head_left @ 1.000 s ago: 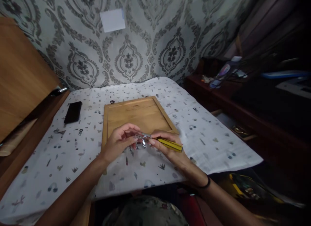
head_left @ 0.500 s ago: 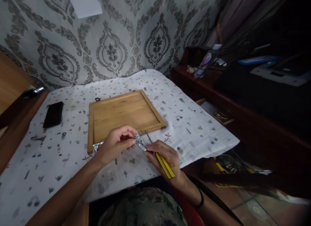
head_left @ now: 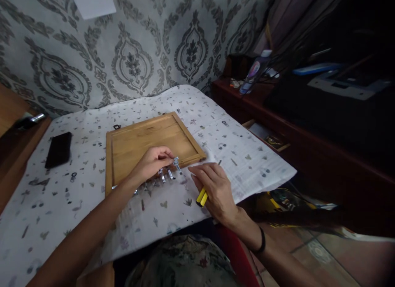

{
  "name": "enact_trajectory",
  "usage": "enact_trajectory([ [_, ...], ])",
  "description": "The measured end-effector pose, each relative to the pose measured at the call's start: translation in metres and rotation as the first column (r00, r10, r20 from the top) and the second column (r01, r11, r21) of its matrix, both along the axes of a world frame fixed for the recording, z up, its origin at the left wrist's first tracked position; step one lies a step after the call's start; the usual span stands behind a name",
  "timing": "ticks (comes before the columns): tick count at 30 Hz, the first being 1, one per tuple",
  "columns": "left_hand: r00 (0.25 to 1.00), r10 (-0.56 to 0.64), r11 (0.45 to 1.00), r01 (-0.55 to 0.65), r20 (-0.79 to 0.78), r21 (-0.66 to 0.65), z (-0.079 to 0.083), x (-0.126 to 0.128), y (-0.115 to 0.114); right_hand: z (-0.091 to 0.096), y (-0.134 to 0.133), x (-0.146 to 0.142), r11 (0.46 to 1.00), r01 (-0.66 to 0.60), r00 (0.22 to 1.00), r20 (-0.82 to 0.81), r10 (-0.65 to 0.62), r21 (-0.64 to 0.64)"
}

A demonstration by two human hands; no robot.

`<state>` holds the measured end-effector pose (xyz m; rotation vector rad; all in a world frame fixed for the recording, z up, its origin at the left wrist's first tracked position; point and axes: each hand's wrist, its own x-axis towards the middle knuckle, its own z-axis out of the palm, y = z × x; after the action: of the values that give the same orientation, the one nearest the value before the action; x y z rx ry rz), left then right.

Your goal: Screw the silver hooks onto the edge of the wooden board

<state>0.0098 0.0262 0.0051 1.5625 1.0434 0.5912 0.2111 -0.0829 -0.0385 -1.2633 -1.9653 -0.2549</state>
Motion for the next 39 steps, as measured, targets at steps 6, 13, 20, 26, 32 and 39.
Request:
enact_trajectory([
  [6, 1.0, 0.016, 0.997, -0.014, 0.022, -0.081, -0.011, 0.001, 0.0, -0.006, 0.004, -0.003, 0.991, -0.029, 1.0, -0.002, 0.029, -0.127],
  [13, 0.999, -0.002, 0.999, 0.003, 0.038, -0.033, -0.017, 0.001, -0.001, -0.011, 0.013, -0.011, 0.955, -0.069, 0.997, -0.061, 0.053, -0.288],
  [20, 0.988, -0.008, 0.961, 0.05, -0.152, 0.273, -0.017, -0.001, -0.014, -0.013, 0.018, -0.011, 0.93, -0.157, 0.972, -0.219, 0.086, -0.331],
  [26, 0.922, 0.073, 0.753, 0.199, -0.38, 0.627, -0.014, -0.014, -0.032, -0.011, 0.02, -0.009, 0.916, -0.158, 0.966, -0.248, 0.067, -0.368],
  [32, 0.878, 0.031, 0.633, 0.354, -0.479, 0.689, -0.02, -0.024, -0.038, -0.011, 0.021, -0.009, 0.925, -0.197, 0.958, -0.265, 0.111, -0.326],
  [39, 0.871, 0.059, 0.579, 0.368, -0.488, 0.727, -0.029, -0.029, -0.041, -0.008, 0.017, -0.011, 0.926, -0.261, 0.948, -0.253, 0.193, -0.272],
])
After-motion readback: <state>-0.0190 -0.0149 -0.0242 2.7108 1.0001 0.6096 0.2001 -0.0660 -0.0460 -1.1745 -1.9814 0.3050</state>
